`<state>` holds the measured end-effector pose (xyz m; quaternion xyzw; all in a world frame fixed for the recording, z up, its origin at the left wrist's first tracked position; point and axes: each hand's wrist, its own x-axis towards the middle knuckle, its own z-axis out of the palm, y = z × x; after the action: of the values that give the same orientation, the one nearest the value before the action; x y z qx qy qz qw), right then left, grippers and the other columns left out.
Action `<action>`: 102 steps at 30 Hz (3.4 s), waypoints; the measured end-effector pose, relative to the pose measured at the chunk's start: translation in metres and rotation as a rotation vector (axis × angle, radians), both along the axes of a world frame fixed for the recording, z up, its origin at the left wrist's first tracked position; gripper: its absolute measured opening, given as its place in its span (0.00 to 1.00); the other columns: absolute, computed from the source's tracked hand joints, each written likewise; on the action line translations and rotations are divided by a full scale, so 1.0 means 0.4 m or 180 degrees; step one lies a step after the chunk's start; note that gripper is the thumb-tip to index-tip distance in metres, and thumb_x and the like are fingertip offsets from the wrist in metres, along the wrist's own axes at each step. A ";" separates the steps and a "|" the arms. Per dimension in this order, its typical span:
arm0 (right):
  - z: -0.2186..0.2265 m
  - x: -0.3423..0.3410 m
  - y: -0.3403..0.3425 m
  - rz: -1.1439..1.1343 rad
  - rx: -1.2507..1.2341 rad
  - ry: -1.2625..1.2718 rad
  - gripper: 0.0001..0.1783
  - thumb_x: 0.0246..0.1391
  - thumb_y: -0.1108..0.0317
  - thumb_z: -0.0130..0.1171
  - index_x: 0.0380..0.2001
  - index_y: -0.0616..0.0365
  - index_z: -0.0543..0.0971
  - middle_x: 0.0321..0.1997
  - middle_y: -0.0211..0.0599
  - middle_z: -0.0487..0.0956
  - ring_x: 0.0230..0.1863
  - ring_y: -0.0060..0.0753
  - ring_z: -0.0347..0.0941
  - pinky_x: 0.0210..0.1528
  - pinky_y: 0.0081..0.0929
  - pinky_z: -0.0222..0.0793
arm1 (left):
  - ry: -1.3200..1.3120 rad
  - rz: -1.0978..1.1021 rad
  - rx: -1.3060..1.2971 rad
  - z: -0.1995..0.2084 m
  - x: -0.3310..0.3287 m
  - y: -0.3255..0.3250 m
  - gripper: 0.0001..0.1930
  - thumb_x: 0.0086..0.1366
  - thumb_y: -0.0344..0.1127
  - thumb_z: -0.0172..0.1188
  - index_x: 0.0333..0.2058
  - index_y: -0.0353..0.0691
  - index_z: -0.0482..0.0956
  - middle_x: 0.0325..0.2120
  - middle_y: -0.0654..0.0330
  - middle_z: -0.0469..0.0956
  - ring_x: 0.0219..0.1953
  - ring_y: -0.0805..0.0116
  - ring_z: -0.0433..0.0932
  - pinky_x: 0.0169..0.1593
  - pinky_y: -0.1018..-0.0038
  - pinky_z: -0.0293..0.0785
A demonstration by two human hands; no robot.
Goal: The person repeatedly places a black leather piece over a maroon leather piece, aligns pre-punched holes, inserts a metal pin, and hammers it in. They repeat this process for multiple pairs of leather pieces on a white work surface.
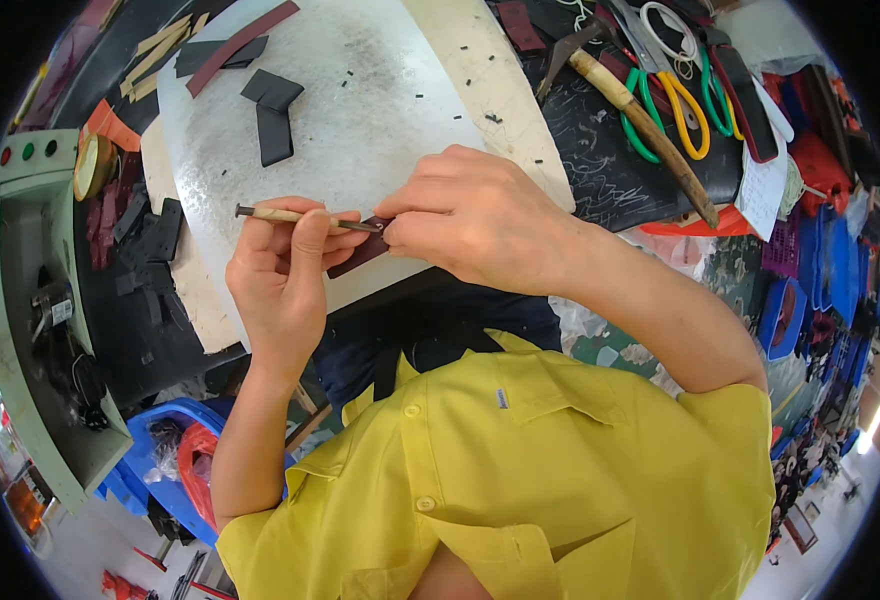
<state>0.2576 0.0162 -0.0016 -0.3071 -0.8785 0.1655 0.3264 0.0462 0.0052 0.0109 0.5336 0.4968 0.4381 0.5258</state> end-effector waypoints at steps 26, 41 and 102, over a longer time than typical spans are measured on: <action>-0.001 0.317 0.050 -0.2718 0.0055 -0.0734 0.16 0.56 0.58 0.65 0.40 0.60 0.81 0.35 0.43 0.82 0.37 0.42 0.79 0.41 0.34 0.73 | 0.1662 -0.0080 0.2443 -0.046 0.014 -0.014 0.10 0.58 0.25 0.69 0.28 0.36 0.74 0.25 0.61 0.82 0.15 0.71 0.73 0.18 0.77 0.64; 0.280 0.133 -0.077 -0.1608 -0.0473 -0.0585 0.16 0.56 0.57 0.67 0.36 0.59 0.78 0.21 0.36 0.77 0.21 0.30 0.71 0.26 0.26 0.65 | 0.2165 -0.0426 0.2723 -0.019 0.021 -0.013 0.11 0.60 0.27 0.67 0.26 0.37 0.70 0.19 0.58 0.78 0.16 0.62 0.76 0.20 0.72 0.70; 0.316 0.123 -0.048 -0.1590 0.0295 -0.2040 0.14 0.50 0.66 0.66 0.31 0.55 0.69 0.18 0.42 0.75 0.24 0.52 0.76 0.26 0.44 0.70 | 0.2215 -0.0113 0.2368 -0.005 0.041 -0.017 0.08 0.64 0.29 0.63 0.29 0.37 0.72 0.17 0.57 0.77 0.16 0.59 0.77 0.19 0.67 0.68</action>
<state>0.3067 -0.0031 0.1247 -0.5319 -0.8407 -0.0626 0.0799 0.0625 -0.0016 0.0091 0.8074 0.4438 0.3727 0.1110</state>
